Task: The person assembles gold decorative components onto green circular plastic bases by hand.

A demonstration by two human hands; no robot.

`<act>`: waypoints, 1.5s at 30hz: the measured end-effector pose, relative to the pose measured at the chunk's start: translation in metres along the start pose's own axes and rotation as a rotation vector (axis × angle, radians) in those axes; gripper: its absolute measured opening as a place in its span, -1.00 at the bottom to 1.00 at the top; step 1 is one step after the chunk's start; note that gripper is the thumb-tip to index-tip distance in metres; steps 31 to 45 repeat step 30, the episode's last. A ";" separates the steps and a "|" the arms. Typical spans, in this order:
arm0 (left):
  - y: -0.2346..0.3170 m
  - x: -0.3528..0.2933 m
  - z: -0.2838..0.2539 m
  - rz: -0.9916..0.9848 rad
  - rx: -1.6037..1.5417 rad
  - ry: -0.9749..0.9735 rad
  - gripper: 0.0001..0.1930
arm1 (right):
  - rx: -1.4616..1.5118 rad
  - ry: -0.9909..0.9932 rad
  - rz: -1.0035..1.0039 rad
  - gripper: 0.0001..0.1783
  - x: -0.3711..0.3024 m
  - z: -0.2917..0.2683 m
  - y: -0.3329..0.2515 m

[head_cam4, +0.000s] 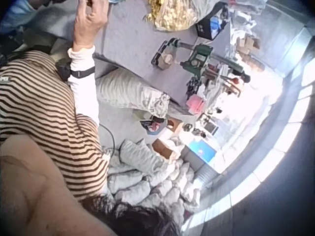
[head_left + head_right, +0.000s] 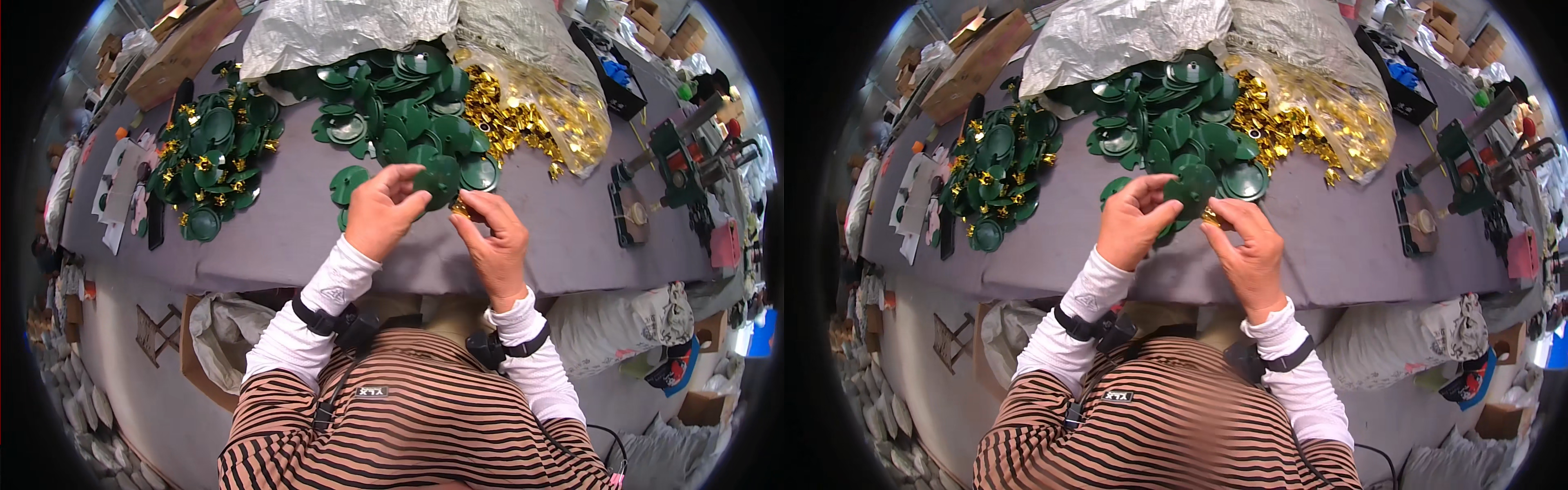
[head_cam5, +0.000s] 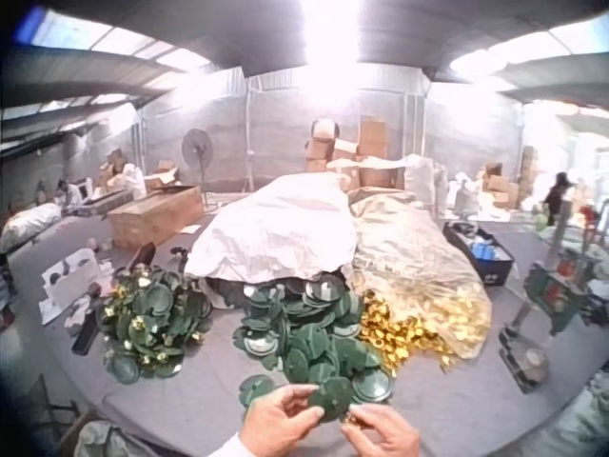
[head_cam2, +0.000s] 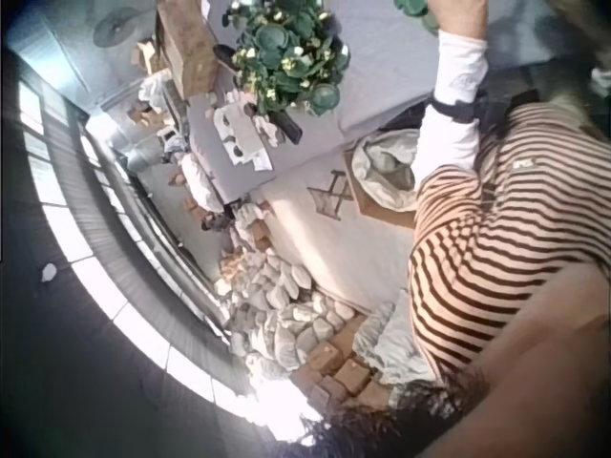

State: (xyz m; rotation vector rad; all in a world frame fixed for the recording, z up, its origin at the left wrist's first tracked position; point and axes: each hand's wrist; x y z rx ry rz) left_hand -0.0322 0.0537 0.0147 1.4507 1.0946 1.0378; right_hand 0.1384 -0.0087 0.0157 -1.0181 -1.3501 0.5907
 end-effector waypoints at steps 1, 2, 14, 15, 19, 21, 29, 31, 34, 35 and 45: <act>-0.001 -0.005 0.007 0.033 0.039 -0.022 -0.65 | -0.008 0.000 0.003 -0.67 -0.001 -0.001 0.000; 0.000 -0.009 0.013 0.067 0.078 -0.043 -0.66 | -0.035 0.008 0.006 -0.67 -0.003 -0.002 0.001; -0.009 -0.034 0.027 0.567 0.494 -0.030 -0.66 | 0.189 0.000 0.410 -0.66 -0.015 -0.023 0.009; -0.015 -0.034 0.022 0.523 0.487 -0.042 -0.67 | 0.443 0.018 0.705 -0.64 -0.015 -0.019 0.014; -0.009 -0.006 -0.022 0.382 0.582 0.104 -0.65 | 0.116 -0.052 0.453 -0.56 0.007 -0.031 0.030; 0.009 0.024 -0.071 0.238 0.463 0.256 -0.71 | -0.277 0.131 0.260 -0.55 0.033 -0.076 0.056; 0.017 0.084 -0.188 0.602 1.075 0.728 -0.54 | -0.699 0.144 0.149 -0.56 0.061 -0.156 0.167; 0.018 0.082 -0.191 0.599 1.083 0.733 -0.54 | -0.627 0.121 0.255 -0.53 0.058 -0.155 0.173; 0.018 0.082 -0.191 0.599 1.083 0.733 -0.54 | -0.627 0.121 0.255 -0.53 0.058 -0.155 0.173; 0.018 0.082 -0.191 0.599 1.083 0.733 -0.54 | -0.627 0.121 0.255 -0.53 0.058 -0.155 0.173; 0.018 0.082 -0.191 0.599 1.083 0.733 -0.54 | -0.627 0.121 0.255 -0.53 0.058 -0.155 0.173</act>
Point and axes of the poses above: each hand's wrist, its own x-axis towards the middle knuckle, its own z-axis out of the palm, y = z × x, and after that the axes turned 10 degrees about x, right-handed
